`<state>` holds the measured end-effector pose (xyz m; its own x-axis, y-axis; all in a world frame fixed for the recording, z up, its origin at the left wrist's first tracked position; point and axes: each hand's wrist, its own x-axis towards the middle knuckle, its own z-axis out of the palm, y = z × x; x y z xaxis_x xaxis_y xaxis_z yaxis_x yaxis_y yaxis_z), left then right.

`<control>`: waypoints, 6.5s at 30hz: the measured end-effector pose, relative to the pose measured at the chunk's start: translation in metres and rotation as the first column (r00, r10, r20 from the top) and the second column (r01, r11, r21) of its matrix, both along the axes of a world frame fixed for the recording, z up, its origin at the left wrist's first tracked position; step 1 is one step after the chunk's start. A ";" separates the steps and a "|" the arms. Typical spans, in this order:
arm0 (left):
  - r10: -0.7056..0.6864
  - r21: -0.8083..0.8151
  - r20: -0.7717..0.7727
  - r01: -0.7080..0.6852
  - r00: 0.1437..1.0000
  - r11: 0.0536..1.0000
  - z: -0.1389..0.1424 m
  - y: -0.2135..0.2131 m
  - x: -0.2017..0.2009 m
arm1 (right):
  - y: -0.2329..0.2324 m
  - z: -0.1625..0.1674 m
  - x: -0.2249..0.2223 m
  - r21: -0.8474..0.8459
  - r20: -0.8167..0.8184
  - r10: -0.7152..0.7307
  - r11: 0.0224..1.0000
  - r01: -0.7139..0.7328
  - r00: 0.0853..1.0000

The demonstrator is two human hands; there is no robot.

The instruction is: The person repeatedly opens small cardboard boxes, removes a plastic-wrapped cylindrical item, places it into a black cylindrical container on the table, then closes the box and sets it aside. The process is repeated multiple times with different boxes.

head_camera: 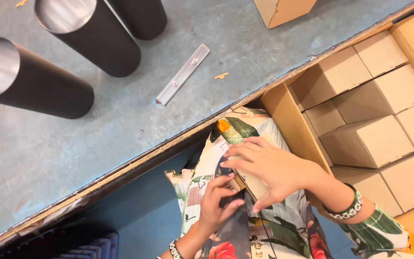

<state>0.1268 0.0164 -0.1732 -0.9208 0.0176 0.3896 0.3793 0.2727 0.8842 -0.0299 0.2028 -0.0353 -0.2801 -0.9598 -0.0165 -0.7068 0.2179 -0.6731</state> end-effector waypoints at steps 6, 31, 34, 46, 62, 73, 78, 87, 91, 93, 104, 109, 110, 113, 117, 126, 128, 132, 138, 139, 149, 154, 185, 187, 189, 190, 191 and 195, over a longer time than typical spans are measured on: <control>-0.284 0.120 0.297 0.259 0.912 0.958 0.029 -0.019 -0.037 | 0.017 -0.005 0.000 -0.106 -0.101 -0.049 0.994 0.038 0.994; -0.428 -0.236 0.362 0.526 0.828 0.817 0.114 -0.009 -0.107 | 0.072 -0.139 0.051 -0.013 0.998 0.069 0.192 0.981 0.000; -0.293 -0.410 0.254 0.377 0.922 0.831 0.114 -0.001 -0.105 | 0.113 -0.127 0.062 -0.004 0.987 -0.161 -0.177 0.984 -0.025; -0.197 0.132 0.484 0.152 0.853 0.980 0.067 -0.006 -0.112 | 0.028 0.014 0.097 -0.238 -0.474 -0.525 0.849 0.472 0.706; -0.121 -0.256 0.233 0.181 0.965 0.950 0.093 0.007 -0.097 | 0.063 -0.006 0.085 -0.433 -0.383 -0.569 0.806 0.403 0.727; -0.423 0.661 0.556 -0.072 0.716 0.747 -0.012 0.019 -0.126 | 0.085 -0.067 0.134 -0.546 -0.080 -0.807 0.526 0.652 0.585; -0.349 0.658 0.641 -0.255 0.683 0.708 0.006 0.021 -0.117 | 0.079 -0.048 0.105 -0.491 -0.108 -0.733 0.627 0.605 0.672; -0.269 0.701 0.664 -0.454 0.698 0.550 0.055 0.033 -0.048 | 0.018 0.026 0.075 0.327 -0.111 -0.338 0.876 0.355 0.935; 0.071 0.465 0.420 -0.282 0.905 0.839 0.094 -0.002 -0.057 | 0.003 0.007 0.071 0.292 -0.078 -0.321 0.898 0.330 0.944; 0.044 0.191 0.092 -0.061 0.995 0.980 0.122 -0.013 -0.056 | 0.004 0.003 0.074 0.006 -0.136 -0.388 0.920 0.392 0.911; -0.726 -0.687 0.393 0.705 0.564 0.175 0.096 0.024 -0.113 | 0.048 0.021 0.106 -0.246 -0.474 -0.284 0.952 0.184 0.834; -0.651 -0.759 0.575 0.619 0.495 -0.201 0.097 0.052 -0.111 | 0.030 0.013 0.110 -0.253 -0.411 -0.185 0.964 0.083 0.893; -0.608 -0.798 0.545 0.578 0.577 -0.167 0.101 0.052 -0.114 | 0.029 0.013 0.109 -0.252 -0.414 -0.195 0.963 0.093 0.889; -0.530 -0.879 0.411 0.476 0.742 -0.016 0.120 0.029 -0.122 | 0.036 0.014 0.106 -0.212 -0.356 -0.363 0.929 0.304 0.861; -0.493 -0.908 0.154 0.320 0.856 0.271 0.154 -0.001 -0.115 | 0.051 0.011 0.108 -0.289 -0.289 -0.499 0.859 0.423 0.817; -0.666 -0.788 0.371 0.599 0.647 0.143 0.136 0.031 -0.096 | 0.058 0.009 0.114 -0.401 -0.338 -0.469 0.856 0.326 0.816; -0.669 -0.739 0.383 0.646 0.637 0.192 0.121 0.027 -0.094 | 0.071 0.022 0.107 -0.495 -0.276 -0.624 0.744 0.449 0.731; -0.661 -0.692 0.399 0.682 0.636 0.239 0.105 0.031 -0.082 | 0.072 0.037 0.095 -0.437 -0.003 -0.649 0.685 0.582 0.761; -0.629 -0.600 0.306 0.657 0.715 0.455 0.103 0.027 -0.067 | 0.032 0.011 0.066 -0.265 -0.018 -0.459 0.859 0.439 0.888; -0.614 -0.644 0.284 0.621 0.736 0.447 0.105 0.020 -0.063 | 0.030 0.008 0.063 -0.236 0.017 -0.459 0.861 0.450 0.888; -0.532 -0.581 0.056 0.461 0.845 0.671 0.171 -0.028 -0.042 | 0.031 -0.004 0.067 -0.304 0.182 -0.459 0.815 0.494 0.870; -0.427 -0.530 -0.009 0.358 0.904 0.769 0.215 -0.065 -0.041 | 0.024 -0.012 0.069 -0.111 0.136 -0.552 0.816 0.567 0.822; 0.342 -0.761 -0.524 -0.610 0.780 0.223 0.196 -0.211 -0.101 | 0.040 -0.004 0.062 0.206 -0.074 -0.356 0.909 0.363 0.932; 0.290 -0.694 -0.525 -0.600 0.800 0.398 0.208 -0.169 -0.088 | 0.038 0.000 0.057 0.455 -0.085 -0.244 0.853 0.256 0.966; 0.177 -0.617 -0.415 -0.419 0.892 0.666 0.208 -0.118 -0.073 | 0.034 0.003 0.053 0.534 -0.083 -0.173 0.824 0.190 0.981; -0.007 -0.589 -0.198 -0.113 0.980 0.800 0.203 -0.091 -0.065 | 0.033 0.004 0.051 0.504 -0.086 -0.152 0.846 0.175 0.985; -0.132 -0.584 0.082 0.155 0.988 0.797 0.197 -0.072 -0.064 | 0.032 0.004 0.050 0.473 -0.090 -0.124 0.868 0.152 0.988; -0.310 -0.320 0.259 0.384 0.915 0.866 0.158 -0.018 -0.061 | 0.054 -0.003 0.051 -0.374 -0.085 -0.570 0.778 0.504 0.817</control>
